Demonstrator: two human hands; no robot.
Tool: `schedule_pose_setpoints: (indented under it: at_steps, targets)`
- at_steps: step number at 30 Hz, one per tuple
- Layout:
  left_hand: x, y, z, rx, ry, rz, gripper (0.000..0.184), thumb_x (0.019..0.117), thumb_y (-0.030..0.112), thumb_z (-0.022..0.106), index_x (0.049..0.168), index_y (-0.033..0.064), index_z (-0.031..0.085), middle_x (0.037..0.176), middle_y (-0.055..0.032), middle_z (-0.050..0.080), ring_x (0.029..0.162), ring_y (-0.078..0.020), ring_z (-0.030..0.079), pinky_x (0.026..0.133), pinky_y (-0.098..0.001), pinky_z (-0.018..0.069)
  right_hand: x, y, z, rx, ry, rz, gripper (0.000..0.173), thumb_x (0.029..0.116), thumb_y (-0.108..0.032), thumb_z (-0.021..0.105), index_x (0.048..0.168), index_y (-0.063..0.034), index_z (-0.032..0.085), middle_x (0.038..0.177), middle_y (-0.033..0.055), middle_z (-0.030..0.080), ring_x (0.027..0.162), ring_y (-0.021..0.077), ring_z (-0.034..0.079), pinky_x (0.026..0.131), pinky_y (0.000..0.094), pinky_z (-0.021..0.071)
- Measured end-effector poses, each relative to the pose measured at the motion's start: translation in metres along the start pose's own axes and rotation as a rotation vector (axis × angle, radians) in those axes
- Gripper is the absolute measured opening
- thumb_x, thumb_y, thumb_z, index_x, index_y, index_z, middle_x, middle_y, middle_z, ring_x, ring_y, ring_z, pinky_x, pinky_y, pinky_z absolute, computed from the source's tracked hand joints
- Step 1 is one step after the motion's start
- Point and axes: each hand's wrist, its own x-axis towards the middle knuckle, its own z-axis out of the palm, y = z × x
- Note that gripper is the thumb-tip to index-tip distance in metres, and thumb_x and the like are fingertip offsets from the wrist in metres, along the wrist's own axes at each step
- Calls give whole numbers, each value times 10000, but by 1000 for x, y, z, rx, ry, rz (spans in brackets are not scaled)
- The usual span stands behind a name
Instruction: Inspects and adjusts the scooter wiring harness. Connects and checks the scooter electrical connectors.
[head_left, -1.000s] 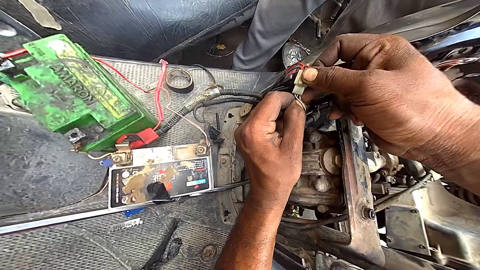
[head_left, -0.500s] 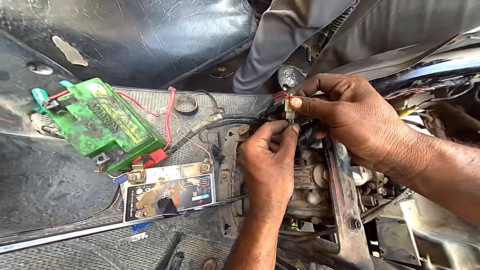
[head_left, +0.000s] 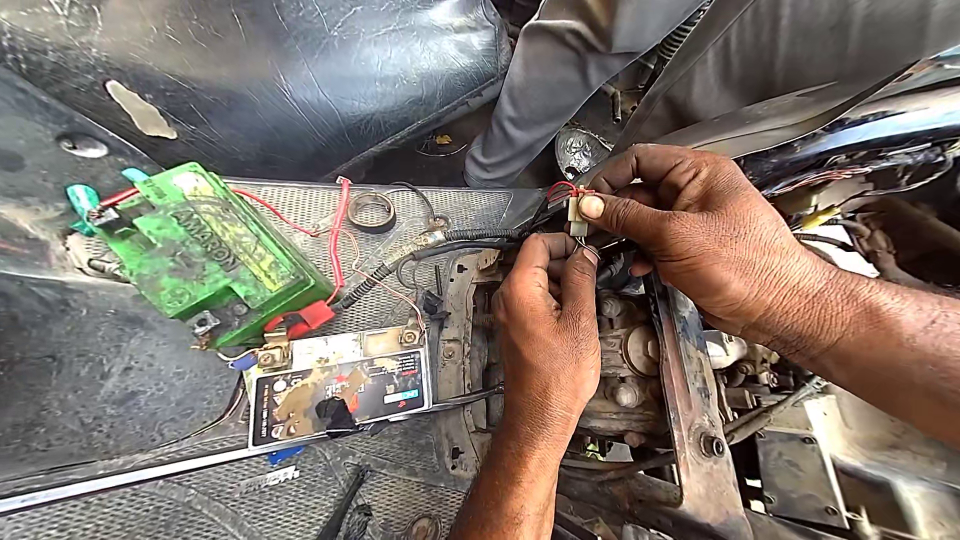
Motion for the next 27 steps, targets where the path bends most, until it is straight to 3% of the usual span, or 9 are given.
schedule_pose_setpoints:
  at_steps: [6,11,16,18,21,25,27]
  targets:
    - [3,-1,-1,43,-26,7,88,1035,172,622,1049,102,674,769,13,676,641,-90,626,565,-243,515,-1,4,-2,-118,-12,-113,63,1005,-140,680,989,-81,663,772,16,693,599,89,639,447,207,490]
    - [6,-1,-2,-10,-36,28,82,1024,149,643,1032,77,681,747,-17,646,562,-118,552,488,-245,436,0,10,-3,-186,21,-158,87,1002,-191,693,989,-111,661,774,-13,686,601,90,634,473,244,513]
    - [12,8,-17,71,-137,-4,96,982,158,709,1015,70,727,789,-35,714,642,-128,650,551,-247,530,3,13,-5,-246,24,-155,90,1002,-220,681,953,-146,661,771,-33,677,640,80,636,554,282,534]
    - [12,14,-21,92,-165,-32,106,981,136,706,1040,53,737,812,-49,727,616,-130,642,529,-249,528,4,14,-6,-266,13,-147,94,995,-226,677,937,-154,662,781,-34,678,684,82,645,613,312,544]
    - [12,26,-29,253,-180,-16,155,1019,211,660,1065,97,755,902,-25,765,595,-125,645,522,-278,541,11,10,-7,-265,9,-140,121,985,-266,681,939,-154,672,795,-20,694,671,105,651,592,348,545]
    - [-4,35,-38,515,-41,52,187,1013,303,623,1049,168,748,940,23,763,626,-111,681,550,-325,580,6,7,-9,-293,-56,-23,126,984,-278,678,1008,-154,683,896,-7,717,728,108,665,620,340,542]
    - [-5,47,-45,585,0,128,208,1013,295,617,1110,151,731,996,14,742,688,-102,688,603,-325,595,9,0,-8,-268,-52,8,113,1010,-270,660,1025,-162,690,901,-34,712,771,70,667,668,291,551]
